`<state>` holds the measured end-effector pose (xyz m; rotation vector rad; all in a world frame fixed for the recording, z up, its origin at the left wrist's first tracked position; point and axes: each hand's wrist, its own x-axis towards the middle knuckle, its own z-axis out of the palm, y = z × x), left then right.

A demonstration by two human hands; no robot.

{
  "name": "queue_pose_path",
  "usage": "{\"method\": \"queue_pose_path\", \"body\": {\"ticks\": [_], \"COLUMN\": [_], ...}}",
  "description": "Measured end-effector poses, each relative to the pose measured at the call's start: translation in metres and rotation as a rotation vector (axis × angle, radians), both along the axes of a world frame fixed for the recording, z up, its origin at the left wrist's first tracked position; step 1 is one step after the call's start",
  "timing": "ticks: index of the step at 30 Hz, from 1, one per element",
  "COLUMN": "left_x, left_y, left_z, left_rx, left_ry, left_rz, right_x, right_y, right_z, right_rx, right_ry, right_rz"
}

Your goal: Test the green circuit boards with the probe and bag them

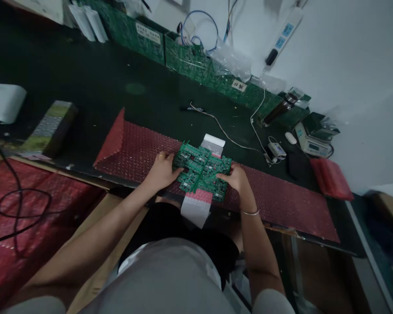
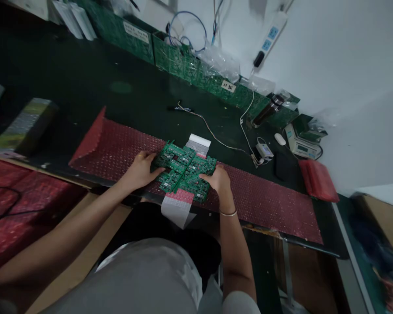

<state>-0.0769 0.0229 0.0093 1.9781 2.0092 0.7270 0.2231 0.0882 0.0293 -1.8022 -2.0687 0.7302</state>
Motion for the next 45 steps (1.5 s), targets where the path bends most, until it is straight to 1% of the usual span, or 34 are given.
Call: {"method": "queue_pose_path", "body": {"ticks": [3,4,6,8,10,12,13,15,17,18,20,21,23,24,26,29,32,34,36,38,40,42,44,45], "left_x": [-0.006,-0.007,-0.008,-0.008,-0.008,-0.009,-0.010,-0.013,-0.016,-0.017,-0.017,-0.016,-0.013,-0.011,-0.009,-0.010,-0.012,-0.012,-0.012,-0.015,-0.024,-0.039,-0.056,-0.063], "left_y": [0.002,0.002,0.003,0.003,0.003,0.005,0.006,0.008,0.009,0.009,0.006,0.004,-0.002,-0.005,-0.010,-0.013,-0.013,-0.013,-0.014,-0.016,-0.019,-0.023,-0.028,-0.030], "left_z": [-0.003,-0.004,-0.005,-0.006,-0.006,-0.005,-0.004,-0.001,0.003,0.004,0.005,0.005,0.004,0.002,-0.001,-0.006,-0.009,-0.009,-0.007,-0.002,0.003,0.007,0.005,0.002], "left_rx": [0.006,0.005,0.002,0.000,0.001,-0.002,-0.009,-0.028,-0.046,-0.049,-0.037,-0.024,0.008,0.023,0.041,0.041,0.041,0.043,0.040,0.042,0.080,0.153,0.226,0.252], "left_ry": [-0.017,-0.038,-0.113,-0.193,-0.250,-0.290,-0.314,-0.366,-0.411,-0.424,-0.428,-0.420,-0.399,-0.387,-0.346,-0.267,-0.232,-0.227,-0.241,-0.275,-0.287,-0.228,-0.098,-0.027], "left_rz": [-0.024,-0.025,-0.019,-0.012,-0.011,0.002,0.016,0.049,0.067,0.064,0.037,0.020,-0.010,-0.020,-0.031,-0.046,-0.064,-0.073,-0.077,-0.062,-0.045,-0.030,0.016,0.061], "right_x": [-0.001,-0.001,0.005,0.015,0.025,0.024,0.017,-0.010,-0.047,-0.066,-0.094,-0.103,-0.108,-0.106,-0.100,-0.094,-0.101,-0.107,-0.112,-0.113,-0.111,-0.113,-0.124,-0.134], "right_y": [0.005,0.006,0.004,0.000,-0.003,-0.004,-0.004,-0.004,-0.003,-0.002,-0.002,-0.003,-0.005,-0.006,-0.006,-0.005,-0.003,-0.003,-0.004,-0.003,0.005,0.025,0.057,0.077], "right_z": [0.002,0.004,0.013,0.026,0.040,0.050,0.052,0.048,0.037,0.031,0.019,0.016,0.012,0.012,0.012,0.012,0.007,0.004,0.002,0.002,0.008,0.018,0.031,0.038], "right_rx": [-0.164,-0.186,-0.171,-0.128,-0.090,-0.054,-0.055,-0.101,-0.150,-0.142,-0.052,0.008,0.086,0.095,0.069,0.016,-0.112,-0.201,-0.226,-0.202,-0.171,-0.127,-0.078,-0.060], "right_ry": [0.244,0.318,0.397,0.435,0.515,0.641,0.692,0.754,0.742,0.698,0.499,0.380,0.191,0.144,0.119,0.199,0.491,0.680,0.748,0.742,0.739,0.758,0.803,0.830], "right_rz": [0.047,0.062,0.062,0.003,-0.098,-0.179,-0.185,-0.153,-0.102,-0.082,-0.025,0.007,0.062,0.075,0.076,0.039,0.037,0.011,-0.036,-0.071,-0.088,-0.111,-0.142,-0.157]}}
